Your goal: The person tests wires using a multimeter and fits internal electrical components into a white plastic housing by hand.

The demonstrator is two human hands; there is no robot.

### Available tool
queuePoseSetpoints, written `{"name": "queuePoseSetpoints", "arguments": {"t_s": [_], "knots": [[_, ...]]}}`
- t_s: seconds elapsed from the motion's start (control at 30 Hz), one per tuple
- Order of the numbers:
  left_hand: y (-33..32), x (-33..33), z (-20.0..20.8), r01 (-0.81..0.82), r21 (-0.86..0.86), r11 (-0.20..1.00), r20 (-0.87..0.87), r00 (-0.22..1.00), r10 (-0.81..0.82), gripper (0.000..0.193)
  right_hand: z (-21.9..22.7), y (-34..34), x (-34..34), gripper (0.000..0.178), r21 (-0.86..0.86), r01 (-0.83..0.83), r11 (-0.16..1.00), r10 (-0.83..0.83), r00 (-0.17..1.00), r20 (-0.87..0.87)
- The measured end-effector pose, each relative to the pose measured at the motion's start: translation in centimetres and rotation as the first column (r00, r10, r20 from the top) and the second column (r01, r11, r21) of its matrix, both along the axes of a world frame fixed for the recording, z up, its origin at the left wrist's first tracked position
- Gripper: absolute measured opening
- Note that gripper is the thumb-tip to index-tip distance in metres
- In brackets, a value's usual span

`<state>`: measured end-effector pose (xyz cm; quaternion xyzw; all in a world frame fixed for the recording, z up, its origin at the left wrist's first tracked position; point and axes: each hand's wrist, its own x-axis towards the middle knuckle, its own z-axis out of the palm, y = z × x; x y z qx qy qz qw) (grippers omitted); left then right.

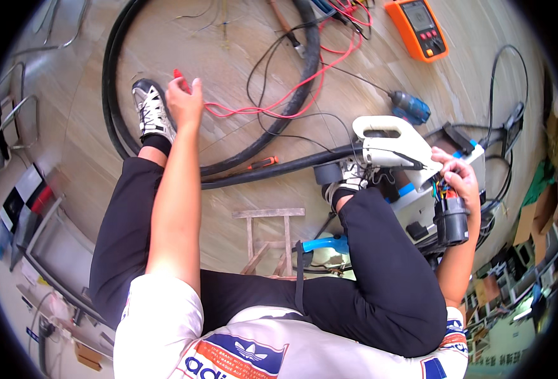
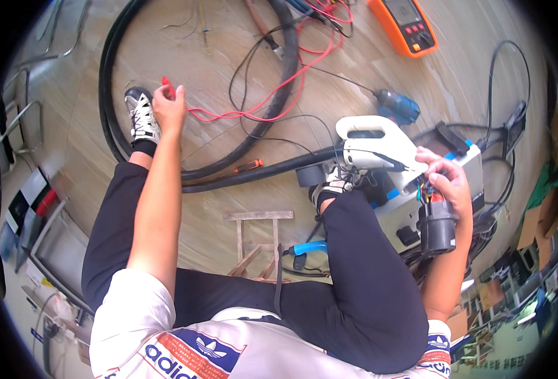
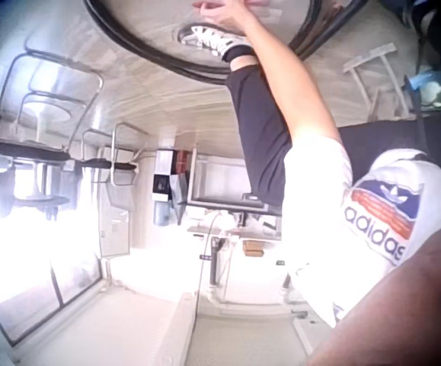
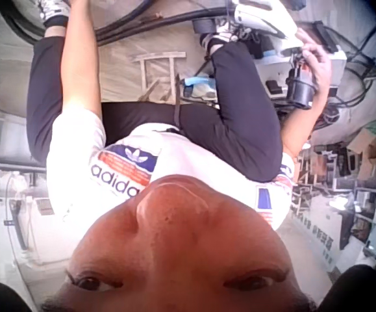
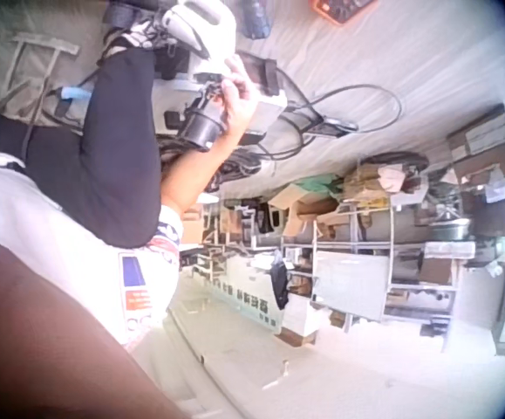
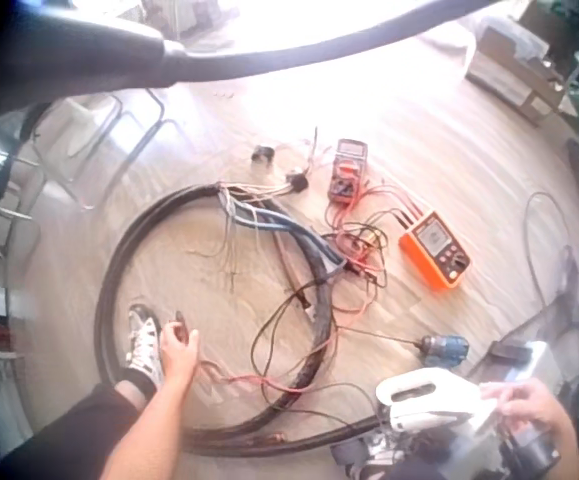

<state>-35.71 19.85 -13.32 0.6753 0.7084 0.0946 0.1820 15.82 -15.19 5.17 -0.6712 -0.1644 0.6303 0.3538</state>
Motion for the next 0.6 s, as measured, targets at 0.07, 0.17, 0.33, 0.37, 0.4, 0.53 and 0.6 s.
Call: {"name": "queuePoseSetpoints", "arguments": {"t_s": [0.07,0.17,0.33,0.37,0.4,0.53,0.6], "knots": [[0.8,-3.3,-0.9,-0.09,-0.032,0.995,-0.231,0.97,0.081,0.078,-0.1,-0.2,0.1,0.014,0.014,0.006,1.0,-0.005,1.0,-0.014],[1.3,-2.8,-1.3,-0.097,-0.175,0.98,-0.251,0.967,0.051,0.091,0.3,-0.3,0.1,0.02,-0.01,0.003,1.0,-0.003,1.0,0.021],[1.6,-1.9,-2.9,-0.048,-0.128,0.991,-0.127,0.991,0.032,0.065,0.6,-0.2,-0.2,0.021,0.022,-0.001,1.0,0.0,1.0,0.014],[1.8,-1.9,-3.2,-0.001,-0.086,0.996,-0.14,0.99,-0.011,0.055,0.5,-0.2,-0.2,0.021,0.021,0.009,1.0,-0.009,1.0,0.009],[2.0,-2.1,-3.4,0.029,-0.085,0.996,-0.126,0.991,-0.04,0.053,0.6,0.0,-0.2,0.021,0.009,0.011,1.0,-0.011,1.0,0.023],[4.4,-3.4,-3.5,0.136,0.019,0.99,-0.083,0.987,-0.135,0.044,0.6,0.0,-0.2,0.023,-0.016,0.039,0.999,-0.038,0.998,0.04],[6.9,-3.4,-3.4,0.184,0.081,0.98,-0.101,0.979,-0.176,0.043,0.6,-0.1,0.2,0.023,-0.029,0.032,0.999,-0.031,0.998,0.049]]}}
